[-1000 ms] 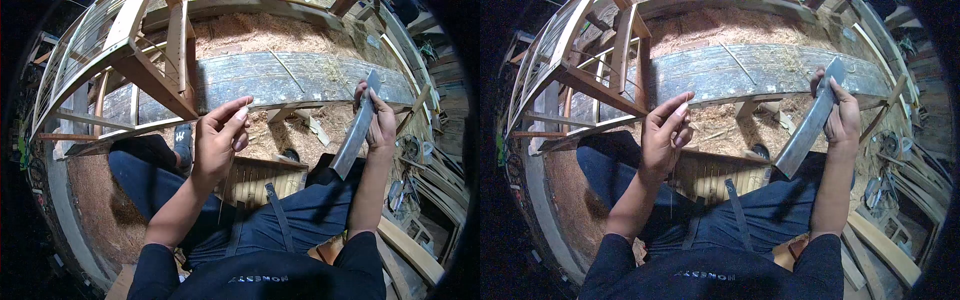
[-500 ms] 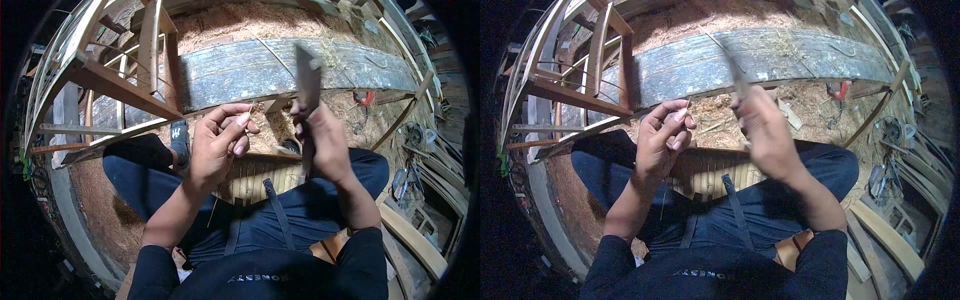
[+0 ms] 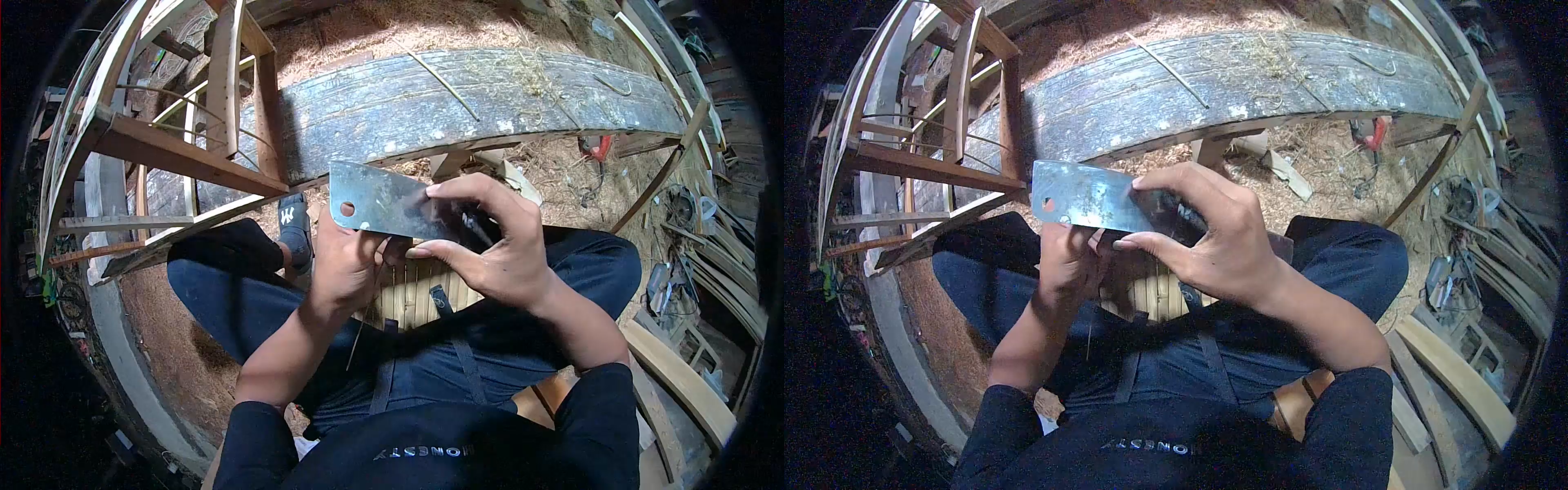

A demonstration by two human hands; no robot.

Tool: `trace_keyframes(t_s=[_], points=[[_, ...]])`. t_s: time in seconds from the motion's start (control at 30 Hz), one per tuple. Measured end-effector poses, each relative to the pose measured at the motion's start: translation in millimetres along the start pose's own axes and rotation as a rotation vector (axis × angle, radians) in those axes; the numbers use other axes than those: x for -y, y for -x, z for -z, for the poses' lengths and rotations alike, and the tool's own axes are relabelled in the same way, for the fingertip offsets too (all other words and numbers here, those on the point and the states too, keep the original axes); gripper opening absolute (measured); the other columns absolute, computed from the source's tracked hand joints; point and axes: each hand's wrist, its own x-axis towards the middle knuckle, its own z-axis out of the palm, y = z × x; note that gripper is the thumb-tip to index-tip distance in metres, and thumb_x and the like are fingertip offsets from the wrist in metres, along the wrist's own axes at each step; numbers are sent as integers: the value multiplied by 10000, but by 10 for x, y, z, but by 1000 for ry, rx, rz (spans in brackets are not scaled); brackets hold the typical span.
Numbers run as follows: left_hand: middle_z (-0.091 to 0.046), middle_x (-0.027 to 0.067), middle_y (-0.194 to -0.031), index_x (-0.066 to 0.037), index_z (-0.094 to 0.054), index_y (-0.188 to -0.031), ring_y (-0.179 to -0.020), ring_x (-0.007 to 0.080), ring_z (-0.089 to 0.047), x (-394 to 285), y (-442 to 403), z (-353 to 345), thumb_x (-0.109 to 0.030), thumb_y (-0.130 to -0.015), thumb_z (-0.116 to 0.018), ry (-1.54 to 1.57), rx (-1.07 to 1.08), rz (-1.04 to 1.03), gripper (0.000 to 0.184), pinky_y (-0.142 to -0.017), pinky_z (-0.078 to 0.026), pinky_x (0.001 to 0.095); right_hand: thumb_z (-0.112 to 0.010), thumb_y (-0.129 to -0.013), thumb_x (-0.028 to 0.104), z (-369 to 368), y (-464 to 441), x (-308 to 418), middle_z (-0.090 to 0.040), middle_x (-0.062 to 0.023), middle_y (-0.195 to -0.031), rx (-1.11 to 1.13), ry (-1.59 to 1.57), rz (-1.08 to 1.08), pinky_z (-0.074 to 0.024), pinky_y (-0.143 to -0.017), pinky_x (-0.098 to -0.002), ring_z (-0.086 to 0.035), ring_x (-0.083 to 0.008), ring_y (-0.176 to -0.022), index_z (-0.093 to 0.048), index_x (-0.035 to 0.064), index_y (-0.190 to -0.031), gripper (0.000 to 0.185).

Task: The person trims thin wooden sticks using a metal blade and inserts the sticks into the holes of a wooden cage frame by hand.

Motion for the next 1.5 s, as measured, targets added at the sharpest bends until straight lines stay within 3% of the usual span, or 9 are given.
trace_keyframes(t_s=[0.2,0.4,0.53,0.83,0.9,0.97,1.03,1.4,1.5], points=[[-682,55,-867,-8,-622,-1107,-608,62,-566,67,21,93,-220,-955,-678,61,43,-56,267,-484,-394,186,-879,-703,158,-15,2,-6,-693,-156,-922,-47,52,82,-568,-681,-319,-710,-242,-809,-684,0,-962,360],[-684,64,-872,-6,-619,-1114,-622,75,-590,38,72,4,-140,-957,-658,-61,-33,-104,210,-486,-423,201,-871,-707,135,-32,21,1,-683,-147,-911,-31,43,138,-565,-641,-321,-702,-234,-775,-700,-7,-1006,372],[-691,56,-896,-3,-624,-1137,-632,69,-604,34,75,33,-131,-960,-648,28,-28,2,219,-485,-429,195,-866,-708,118,-46,15,5,-675,-154,-914,-41,63,126,-559,-638,-329,-693,-249,-759,-701,-9,-1016,372],[-690,50,-867,9,-654,-1066,-602,62,-581,29,54,1,-66,-956,-637,37,-76,-27,134,-482,-411,185,-864,-691,48,-64,34,-8,-674,-153,-939,-57,128,127,-546,-668,-308,-681,-216,-767,-681,-26,-1043,403],[-689,52,-867,9,-654,-1069,-590,60,-564,54,16,88,-71,-957,-638,166,40,-7,138,-486,-410,190,-869,-685,51,-36,14,-62,-675,-153,-940,-96,151,98,-544,-664,-304,-682,-214,-765,-683,-23,-1041,408],[-681,55,-848,9,-642,-1096,-575,68,-546,23,32,84,-73,-959,-636,136,51,18,159,-486,-406,200,-870,-681,49,-32,20,-85,-673,-153,-934,-103,137,114,-538,-654,-304,-679,-205,-758,-686,-21,-1050,419],[-671,56,-836,9,-634,-1104,-575,78,-546,12,77,22,-69,-958,-635,-45,-69,-36,166,-481,-410,209,-867,-699,133,-81,44,-38,-662,-166,-903,-85,134,200,-552,-637,-343,-684,-287,-761,-692,9,-1023,389],[-680,59,-854,3,-635,-1057,-618,82,-596,-18,36,-30,-18,-946,-615,-4,-56,-43,115,-469,-431,208,-864,-708,133,-74,37,-22,-665,-169,-929,-87,118,123,-544,-605,-323,-685,-259,-746,-700,1,-1035,389],[-682,58,-854,4,-636,-1058,-632,81,-608,-25,76,-43,-23,-943,-624,-5,-101,-26,119,-477,-442,211,-864,-709,131,-69,24,-28,-663,-167,-925,-75,154,202,-536,-592,-307,-682,-234,-737,-704,-1,-1029,381]])
